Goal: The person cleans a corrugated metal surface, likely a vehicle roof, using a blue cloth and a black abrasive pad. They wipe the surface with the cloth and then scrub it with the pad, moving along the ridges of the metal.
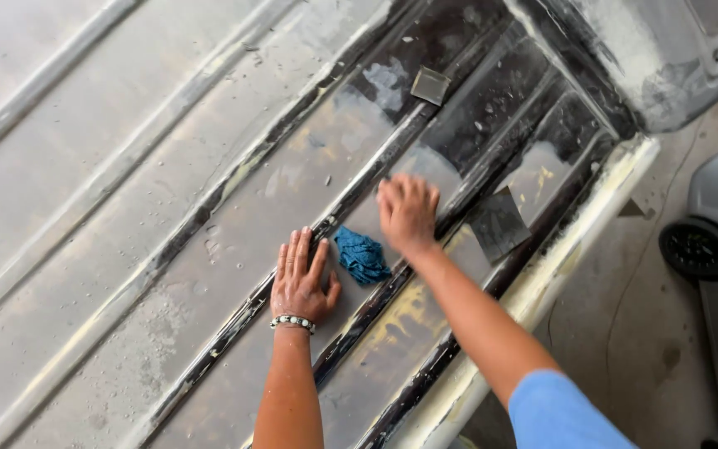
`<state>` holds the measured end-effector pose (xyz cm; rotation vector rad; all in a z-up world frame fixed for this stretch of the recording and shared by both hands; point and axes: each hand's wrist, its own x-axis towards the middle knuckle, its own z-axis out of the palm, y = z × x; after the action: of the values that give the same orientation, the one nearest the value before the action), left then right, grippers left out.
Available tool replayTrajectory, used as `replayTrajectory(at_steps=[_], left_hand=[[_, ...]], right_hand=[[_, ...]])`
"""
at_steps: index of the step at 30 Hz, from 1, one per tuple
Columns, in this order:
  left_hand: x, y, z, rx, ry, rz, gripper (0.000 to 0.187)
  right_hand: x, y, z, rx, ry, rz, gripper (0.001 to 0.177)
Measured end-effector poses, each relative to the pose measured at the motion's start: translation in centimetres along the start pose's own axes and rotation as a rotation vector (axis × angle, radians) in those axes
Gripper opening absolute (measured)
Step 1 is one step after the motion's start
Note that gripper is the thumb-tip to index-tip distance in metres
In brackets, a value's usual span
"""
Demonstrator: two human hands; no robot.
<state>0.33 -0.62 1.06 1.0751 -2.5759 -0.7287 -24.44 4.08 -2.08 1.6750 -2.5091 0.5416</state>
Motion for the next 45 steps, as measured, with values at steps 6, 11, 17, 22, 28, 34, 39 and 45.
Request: replayTrajectory(at_steps=[6,11,17,22,28,34,39,45], left_hand=[[-0.1,0.0,0.1,0.005,-0.009,0.001,0.066],[0.2,-0.5,0.6,0.012,0.006,0.011,0.068],[-0.3,-0.3,0.5,0.001,-0.013,0.006,0.068],[0.6,-0.5,0.5,0.009,-0.016,0.008,0.07],[-0.6,-0.5,0.7,0.029,-0.01,0.007,0.067],[0.3,-0.5,0.7,0.033,0.001,0.012,0.068],[0.1,-0.2,0.3,0.01,0.009,0.023,0.067],[-0.1,-0.1,0.5,0.007,-0.05,-0.016,0.07]], right_hand=[[5.9,4.5,0.8,-0.074,0.082,0.367,0.011],[4.1,4.7,1.9,-0.034,0.074,0.285,0.016],[7.8,8.0,1.2,-0.016,0.104,0.41,0.013],[3.5,3.0,1.6,-0.016,0.079,0.242,0.017],[4.8,3.9,0.5,-0.07,0.053,0.304,0.02],[1.7,1.2,0.7,-0.17,-0.02,0.193,0.02],[6.7,4.5,-1.3,-0.088,-0.077,0.367,0.022],[-0.6,1.5,1.2,-0.157,0.02,0.136,0.029]])
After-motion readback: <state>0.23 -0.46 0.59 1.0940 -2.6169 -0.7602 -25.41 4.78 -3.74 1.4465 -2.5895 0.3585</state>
